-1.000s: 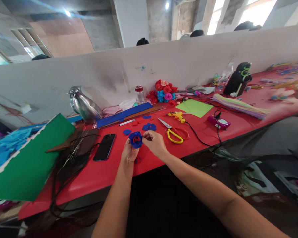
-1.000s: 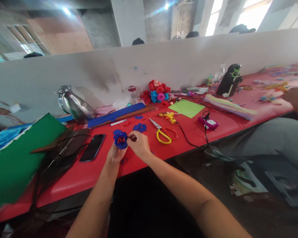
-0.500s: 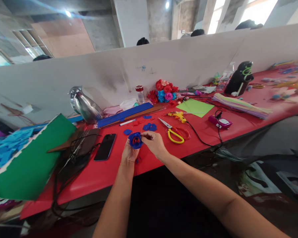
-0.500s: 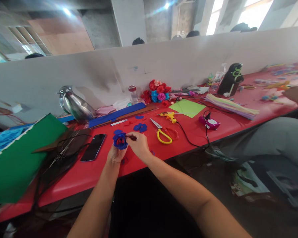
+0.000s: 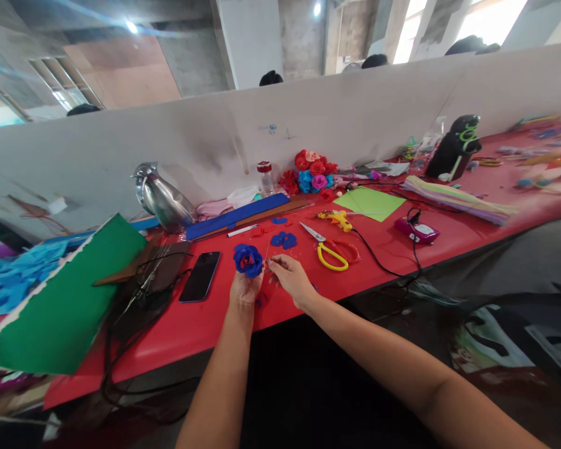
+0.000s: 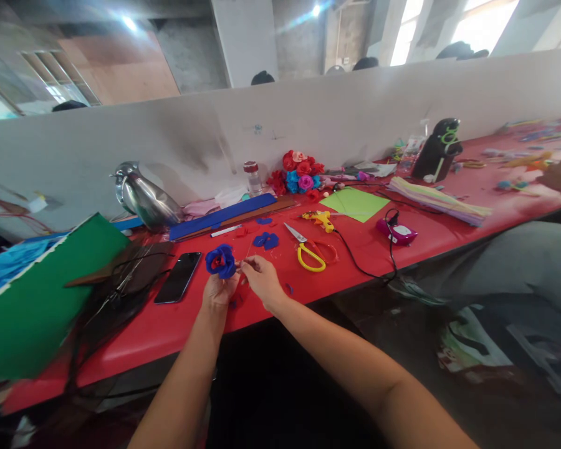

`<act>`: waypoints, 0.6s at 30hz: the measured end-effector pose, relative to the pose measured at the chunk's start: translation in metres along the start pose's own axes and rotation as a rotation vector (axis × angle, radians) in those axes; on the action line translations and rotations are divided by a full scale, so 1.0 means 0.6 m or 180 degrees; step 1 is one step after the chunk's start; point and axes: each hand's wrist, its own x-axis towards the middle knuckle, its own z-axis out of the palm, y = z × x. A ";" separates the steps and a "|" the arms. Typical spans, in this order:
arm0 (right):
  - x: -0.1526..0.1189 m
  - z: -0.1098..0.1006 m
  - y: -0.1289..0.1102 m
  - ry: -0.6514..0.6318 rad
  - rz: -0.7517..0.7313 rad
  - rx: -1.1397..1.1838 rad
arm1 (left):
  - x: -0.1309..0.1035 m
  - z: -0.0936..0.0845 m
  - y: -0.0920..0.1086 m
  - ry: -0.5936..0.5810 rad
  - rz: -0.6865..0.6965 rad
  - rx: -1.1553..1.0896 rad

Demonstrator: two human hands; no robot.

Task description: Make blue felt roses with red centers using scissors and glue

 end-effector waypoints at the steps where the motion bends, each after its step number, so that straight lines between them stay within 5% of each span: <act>1: 0.000 0.004 0.004 -0.0075 0.0181 0.0101 | -0.002 -0.001 0.000 -0.0033 -0.0069 0.0060; 6: 0.003 0.026 0.014 -0.0170 0.0646 0.0479 | -0.011 -0.009 0.003 -0.0134 -0.0368 0.0265; 13: 0.028 0.012 0.002 0.0031 0.0216 0.0163 | -0.005 -0.002 0.003 -0.0166 0.0023 -0.0070; 18: 0.054 -0.016 -0.020 -0.0043 0.0029 -0.0144 | -0.014 0.010 0.003 -0.0338 -0.0218 0.0009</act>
